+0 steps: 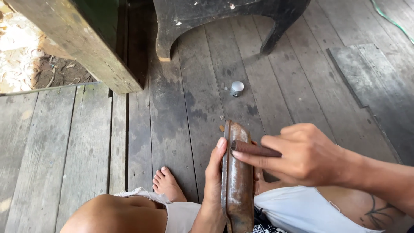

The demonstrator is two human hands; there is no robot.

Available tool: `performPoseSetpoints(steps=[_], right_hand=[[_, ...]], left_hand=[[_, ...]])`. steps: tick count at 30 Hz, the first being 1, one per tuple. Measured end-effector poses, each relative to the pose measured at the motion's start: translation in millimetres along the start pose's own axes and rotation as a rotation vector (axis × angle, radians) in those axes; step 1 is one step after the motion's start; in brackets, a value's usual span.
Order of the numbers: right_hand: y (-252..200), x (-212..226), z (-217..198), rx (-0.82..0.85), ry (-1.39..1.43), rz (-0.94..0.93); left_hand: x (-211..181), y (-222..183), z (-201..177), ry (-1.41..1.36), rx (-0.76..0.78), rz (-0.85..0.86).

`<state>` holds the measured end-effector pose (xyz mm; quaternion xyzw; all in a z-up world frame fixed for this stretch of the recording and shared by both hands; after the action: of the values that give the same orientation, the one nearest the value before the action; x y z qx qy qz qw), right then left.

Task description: Sanding a wooden object with sandpaper to smooth its surface

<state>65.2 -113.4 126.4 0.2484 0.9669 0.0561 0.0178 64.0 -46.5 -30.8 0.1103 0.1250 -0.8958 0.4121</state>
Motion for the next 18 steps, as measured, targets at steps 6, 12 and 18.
performPoseSetpoints(steps=[6,12,18], right_hand=[[0,2,4,0.012,-0.031,-0.056],[2,10,1,0.015,0.092,-0.138],[4,19,3,0.07,0.26,-0.178]], left_hand=[[-1,0,-4,0.051,0.013,0.012],[-2,-2,-2,0.035,0.011,0.048],[-3,0,-2,0.007,0.077,0.077]])
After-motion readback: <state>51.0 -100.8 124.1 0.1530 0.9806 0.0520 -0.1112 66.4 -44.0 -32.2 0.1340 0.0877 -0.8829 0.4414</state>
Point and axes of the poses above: each hand's wrist, its own y-axis towards the middle knuckle, its own z-axis out of the palm, x = y × z, the point moved 8 cm from there along y, towards the middle knuckle, and after that the axes turned 15 degrees about x, right-handed, at the moved point
